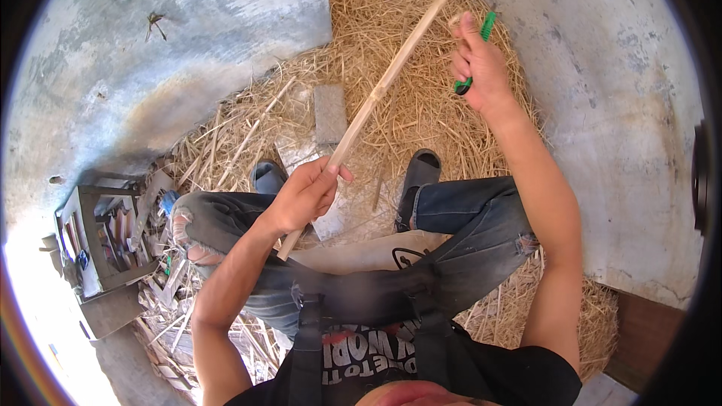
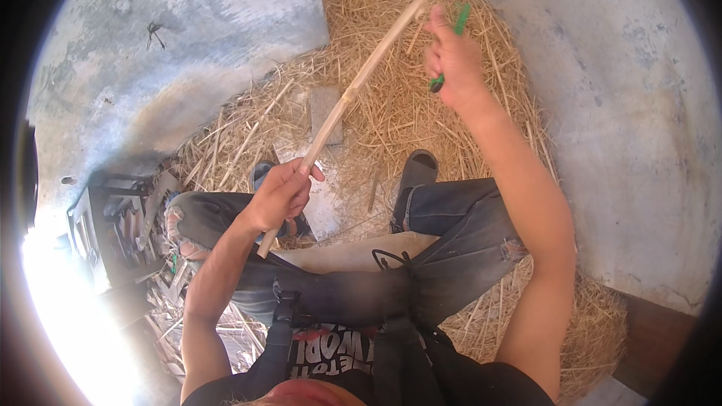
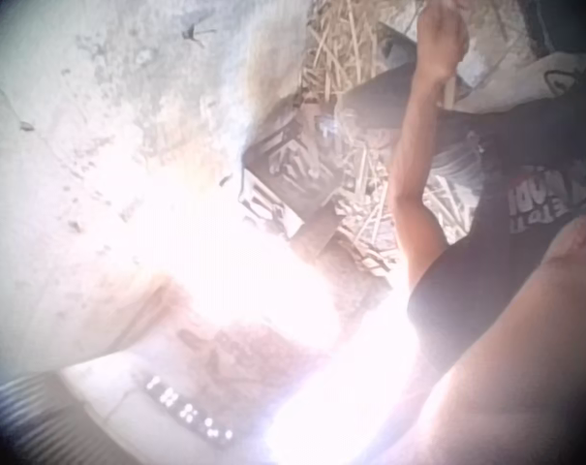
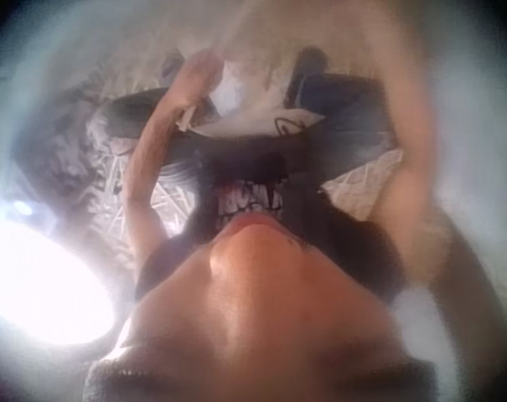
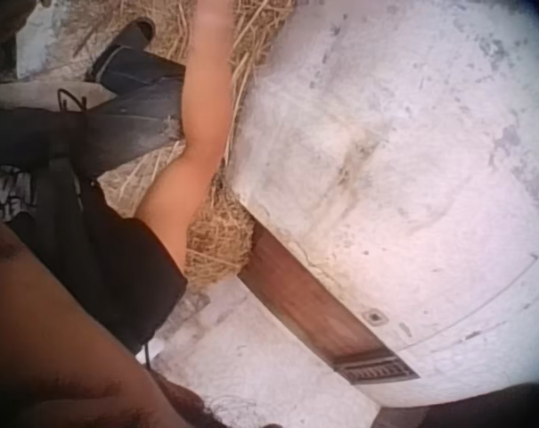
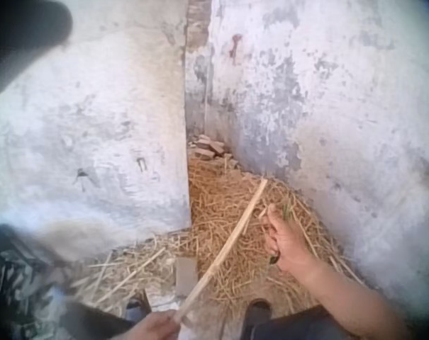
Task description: The person scrapes a wooden strip using a green-handled tool while sitting on a floor covered in straw.
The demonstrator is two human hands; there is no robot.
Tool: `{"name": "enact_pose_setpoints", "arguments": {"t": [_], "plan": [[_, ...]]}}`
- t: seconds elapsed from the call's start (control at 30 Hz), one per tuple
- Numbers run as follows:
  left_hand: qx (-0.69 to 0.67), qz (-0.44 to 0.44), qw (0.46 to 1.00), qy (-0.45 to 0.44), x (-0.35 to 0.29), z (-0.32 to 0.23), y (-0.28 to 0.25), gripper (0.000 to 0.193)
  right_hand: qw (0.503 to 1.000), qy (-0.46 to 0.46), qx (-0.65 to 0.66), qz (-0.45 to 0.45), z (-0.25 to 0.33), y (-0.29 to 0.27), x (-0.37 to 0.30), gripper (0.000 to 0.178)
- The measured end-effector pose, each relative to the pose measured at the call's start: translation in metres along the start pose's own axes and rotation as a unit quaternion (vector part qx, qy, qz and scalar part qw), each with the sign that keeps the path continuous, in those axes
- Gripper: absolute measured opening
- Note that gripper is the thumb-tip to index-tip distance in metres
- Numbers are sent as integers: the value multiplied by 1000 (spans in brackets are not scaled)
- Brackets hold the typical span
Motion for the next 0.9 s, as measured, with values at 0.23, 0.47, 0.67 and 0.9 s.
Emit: {"name": "enact_pose_setpoints", "arguments": {"t": [0.23, 0.47, 0.67, 0.9], "plan": [[25, -31, 999, 37, 4, -9, 4, 52, 981, 102, -146, 77, -57, 36, -34, 46], [60, 2, 997, 56, 6, -12, 19, 52, 984, 39, -131, 115, -49, 68, -49, 32], [102, -24, 992, 66, 3, -12, 14, 51, 907, -148, -388, 74, -2, 46, -30, 42], [49, -88, 992, 73, 7, -12, 3, 47, 763, -158, -580, 238, -45, 91, -107, 68]]}}
Point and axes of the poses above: each hand's wrist, its own x-axis towards the middle knuckle, its own y-axis out of the palm, z = x × y, the point moved 7 cm from there along x, towards the middle knuckle, and after that the axes turned 7 degrees about -x, right-handed, at the moved point
